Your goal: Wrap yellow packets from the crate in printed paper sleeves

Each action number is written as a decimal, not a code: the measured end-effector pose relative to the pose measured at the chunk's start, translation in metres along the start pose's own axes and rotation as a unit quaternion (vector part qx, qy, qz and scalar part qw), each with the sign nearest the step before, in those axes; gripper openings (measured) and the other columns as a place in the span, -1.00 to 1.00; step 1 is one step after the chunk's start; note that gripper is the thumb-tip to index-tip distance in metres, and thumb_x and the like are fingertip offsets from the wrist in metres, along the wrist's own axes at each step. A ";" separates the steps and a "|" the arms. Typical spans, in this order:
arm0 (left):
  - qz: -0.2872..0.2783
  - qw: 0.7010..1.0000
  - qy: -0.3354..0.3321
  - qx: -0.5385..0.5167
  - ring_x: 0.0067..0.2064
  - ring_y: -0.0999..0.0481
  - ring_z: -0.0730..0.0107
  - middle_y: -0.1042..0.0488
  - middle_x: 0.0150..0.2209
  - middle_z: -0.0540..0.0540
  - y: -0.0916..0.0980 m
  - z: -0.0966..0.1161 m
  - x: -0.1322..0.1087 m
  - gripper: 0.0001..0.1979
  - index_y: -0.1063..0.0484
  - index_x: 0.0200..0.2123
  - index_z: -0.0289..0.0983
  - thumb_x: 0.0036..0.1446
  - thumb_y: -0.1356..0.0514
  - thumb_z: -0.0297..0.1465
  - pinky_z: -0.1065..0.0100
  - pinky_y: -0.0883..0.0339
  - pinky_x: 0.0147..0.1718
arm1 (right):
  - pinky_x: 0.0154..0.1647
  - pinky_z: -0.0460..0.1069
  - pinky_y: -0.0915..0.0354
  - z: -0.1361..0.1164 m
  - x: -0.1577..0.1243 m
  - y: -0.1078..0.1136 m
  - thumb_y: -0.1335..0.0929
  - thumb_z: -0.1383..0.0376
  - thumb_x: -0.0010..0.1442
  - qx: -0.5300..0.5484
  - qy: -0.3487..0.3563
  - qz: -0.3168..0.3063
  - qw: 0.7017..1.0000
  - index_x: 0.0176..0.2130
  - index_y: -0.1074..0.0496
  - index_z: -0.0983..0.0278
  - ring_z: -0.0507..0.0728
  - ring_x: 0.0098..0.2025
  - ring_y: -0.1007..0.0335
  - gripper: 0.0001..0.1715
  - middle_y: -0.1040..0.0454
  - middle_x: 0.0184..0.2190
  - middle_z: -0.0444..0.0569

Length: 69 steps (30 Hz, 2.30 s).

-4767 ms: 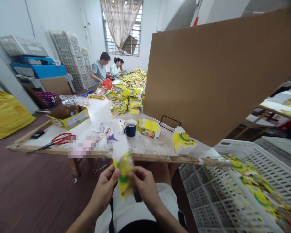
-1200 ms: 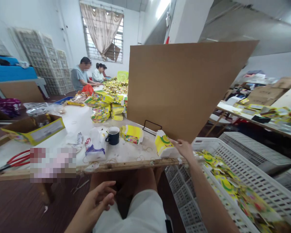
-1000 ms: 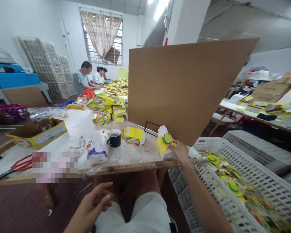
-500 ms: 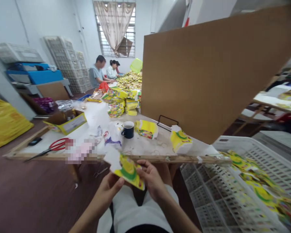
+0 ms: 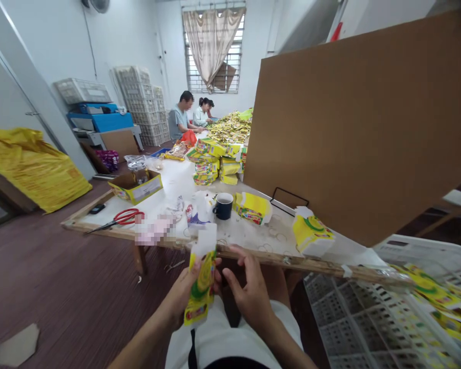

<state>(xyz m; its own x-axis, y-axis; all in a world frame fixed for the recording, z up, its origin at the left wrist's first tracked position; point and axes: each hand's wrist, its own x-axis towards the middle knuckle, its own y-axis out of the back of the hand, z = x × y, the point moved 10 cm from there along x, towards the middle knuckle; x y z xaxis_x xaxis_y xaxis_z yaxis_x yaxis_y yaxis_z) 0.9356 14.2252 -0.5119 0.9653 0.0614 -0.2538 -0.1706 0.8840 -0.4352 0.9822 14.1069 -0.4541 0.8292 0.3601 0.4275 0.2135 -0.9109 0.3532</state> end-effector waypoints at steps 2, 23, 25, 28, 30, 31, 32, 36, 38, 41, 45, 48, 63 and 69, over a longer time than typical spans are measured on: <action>-0.050 0.998 0.044 0.002 -0.54 -0.43 0.42 -0.50 -0.55 -0.14 -0.010 -0.009 -0.002 -0.27 -0.54 -0.40 -0.39 -0.03 -0.05 0.22 0.44 -0.25 -0.53 | 0.06 0.17 -0.20 -0.025 0.002 -0.010 -0.29 0.37 0.19 -0.047 0.094 -0.087 0.991 0.19 -0.18 0.18 0.22 0.03 -0.22 -0.42 -0.35 0.07 0.07; -0.022 0.997 0.007 0.078 -0.54 -0.27 0.47 -0.34 -0.59 -0.04 -0.005 -0.008 0.004 -0.38 -0.42 -0.56 -0.34 0.07 -0.04 0.13 0.42 -0.07 -0.53 | -0.12 -0.01 -0.30 -0.025 0.003 -0.024 -0.32 0.44 0.12 0.037 0.048 -0.155 0.986 -0.23 -0.39 0.23 0.10 -0.16 -0.30 -0.82 -0.33 -0.19 -0.02; 0.008 0.998 0.030 0.055 -0.51 -0.33 0.45 -0.39 -0.57 -0.03 0.005 -0.015 0.005 -0.45 -0.48 -0.46 -0.32 0.10 -0.06 0.07 0.42 -0.15 -0.49 | -0.08 0.02 -0.30 -0.025 0.003 -0.026 -0.34 0.44 0.11 0.022 0.059 -0.162 0.985 -0.20 -0.40 0.23 0.13 -0.12 -0.29 -0.78 -0.31 -0.17 0.01; 0.008 0.996 0.015 0.091 -0.48 -0.37 0.42 -0.44 -0.54 -0.05 0.008 -0.010 0.004 -0.49 -0.54 -0.39 -0.31 0.10 -0.10 0.03 0.41 -0.20 -0.46 | -0.10 0.02 -0.31 -0.023 0.002 -0.027 -0.36 0.43 0.09 0.004 0.072 -0.162 0.984 -0.20 -0.43 0.23 0.14 -0.13 -0.27 -0.77 -0.29 -0.20 0.01; 0.007 0.993 -0.006 0.118 -0.45 -0.41 0.38 -0.48 -0.50 -0.07 0.005 -0.001 0.001 -0.48 -0.54 -0.39 -0.31 0.01 -0.17 0.08 0.39 -0.25 -0.43 | -0.10 0.03 -0.31 -0.022 0.002 -0.025 -0.37 0.42 0.09 -0.002 0.082 -0.156 0.984 -0.20 -0.44 0.23 0.14 -0.12 -0.28 -0.79 -0.29 -0.20 0.01; 0.015 0.992 -0.011 0.121 -0.42 -0.43 0.35 -0.50 -0.46 -0.08 0.005 0.003 -0.001 -0.47 -0.55 -0.37 -0.30 -0.05 -0.20 0.09 0.37 -0.28 -0.41 | -0.08 0.04 -0.30 -0.021 0.002 -0.023 -0.38 0.40 0.10 -0.003 0.088 -0.149 0.985 -0.21 -0.44 0.23 0.15 -0.11 -0.28 -0.80 -0.30 -0.18 0.01; 0.027 0.993 -0.016 0.118 -0.39 -0.45 0.33 -0.52 -0.43 -0.08 0.006 0.007 -0.003 -0.46 -0.54 -0.35 -0.28 -0.10 -0.24 0.10 0.37 -0.30 -0.38 | -0.07 0.05 -0.29 -0.021 0.002 -0.020 -0.38 0.39 0.11 -0.003 0.094 -0.140 0.986 -0.20 -0.44 0.23 0.15 -0.10 -0.28 -0.80 -0.32 -0.17 0.02; 0.005 0.995 -0.027 0.092 -0.48 -0.41 0.45 -0.50 -0.50 -0.04 -0.003 0.013 -0.003 -0.54 -0.49 -0.41 -0.31 -0.03 -0.25 0.02 0.46 -0.25 -0.48 | -0.09 0.05 -0.28 -0.018 0.003 -0.006 -0.40 0.30 0.13 -0.002 0.099 -0.099 0.990 -0.09 -0.39 0.19 0.15 -0.15 -0.30 -0.69 -0.39 -0.16 0.00; -0.023 0.996 -0.035 0.082 -0.55 -0.35 0.52 -0.47 -0.56 -0.02 -0.009 0.013 -0.001 -0.57 -0.44 -0.44 -0.32 0.07 -0.19 -0.03 0.49 -0.19 -0.54 | -0.08 0.05 -0.26 -0.014 0.005 0.002 -0.42 0.25 0.11 0.005 0.073 -0.062 0.995 -0.01 -0.34 0.20 0.17 -0.09 -0.29 -0.57 -0.38 -0.07 0.03; -0.016 0.995 -0.062 0.077 -0.52 -0.38 0.52 -0.48 -0.52 -0.01 -0.006 0.013 0.002 -0.64 -0.43 -0.35 -0.32 0.14 -0.16 -0.09 0.49 -0.22 -0.51 | -0.03 0.06 -0.26 -0.001 0.003 -0.003 -0.42 0.19 0.10 0.069 -0.015 -0.058 0.996 0.12 -0.27 0.21 0.19 -0.02 -0.29 -0.39 -0.33 0.06 0.06; 0.017 0.989 -0.109 0.102 -0.43 -0.44 0.46 -0.53 -0.36 -0.04 0.001 0.014 0.002 -0.66 -0.40 -0.21 -0.32 0.19 -0.13 -0.14 0.45 -0.29 -0.43 | -0.03 0.05 -0.29 0.012 -0.007 -0.036 -0.36 0.14 0.16 0.175 -0.105 -0.125 0.971 -0.04 -0.44 0.28 0.18 -0.10 -0.38 -0.60 -0.48 -0.17 0.03; 0.017 0.981 -0.138 0.132 -0.26 -0.50 0.33 -0.53 -0.20 -0.13 0.001 0.016 0.003 -0.65 -0.35 -0.12 -0.32 0.21 -0.11 -0.15 0.38 -0.34 -0.30 | -0.11 0.04 -0.32 0.023 -0.007 -0.033 -0.37 0.16 0.15 0.162 -0.131 -0.070 0.976 -0.22 -0.51 0.31 0.17 -0.19 -0.38 -0.71 -0.47 -0.32 0.00; -0.174 0.975 -0.110 0.080 -0.16 -0.52 0.34 -0.50 -0.17 -0.08 -0.031 0.018 -0.009 -0.57 -0.15 0.03 -0.14 0.14 -0.25 -0.39 0.34 -0.34 -0.16 | -0.28 -0.09 -0.23 0.013 0.010 -0.003 -0.33 0.18 0.20 0.218 -0.092 -0.134 0.962 -0.15 -0.36 0.24 0.04 -0.32 -0.31 -0.77 -0.39 -0.36 -0.11; -0.182 0.978 -0.092 0.046 -0.21 -0.54 0.35 -0.51 -0.19 -0.05 -0.039 0.012 -0.010 -0.40 -0.02 0.08 -0.05 0.09 -0.29 -0.39 0.35 -0.36 -0.24 | -0.29 -0.08 -0.22 0.013 0.016 0.007 -0.31 0.18 0.21 0.182 -0.065 -0.076 0.978 -0.29 -0.37 0.25 0.05 -0.33 -0.30 -0.82 -0.38 -0.39 -0.10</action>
<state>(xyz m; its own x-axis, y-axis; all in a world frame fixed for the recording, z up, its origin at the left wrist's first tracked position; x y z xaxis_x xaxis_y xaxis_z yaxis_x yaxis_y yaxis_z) 0.9348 14.1959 -0.4820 0.9793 -0.1912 0.0668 0.2020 0.8999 -0.3866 1.0038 14.1033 -0.4556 0.8271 0.4902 0.2749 0.4899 -0.8686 0.0746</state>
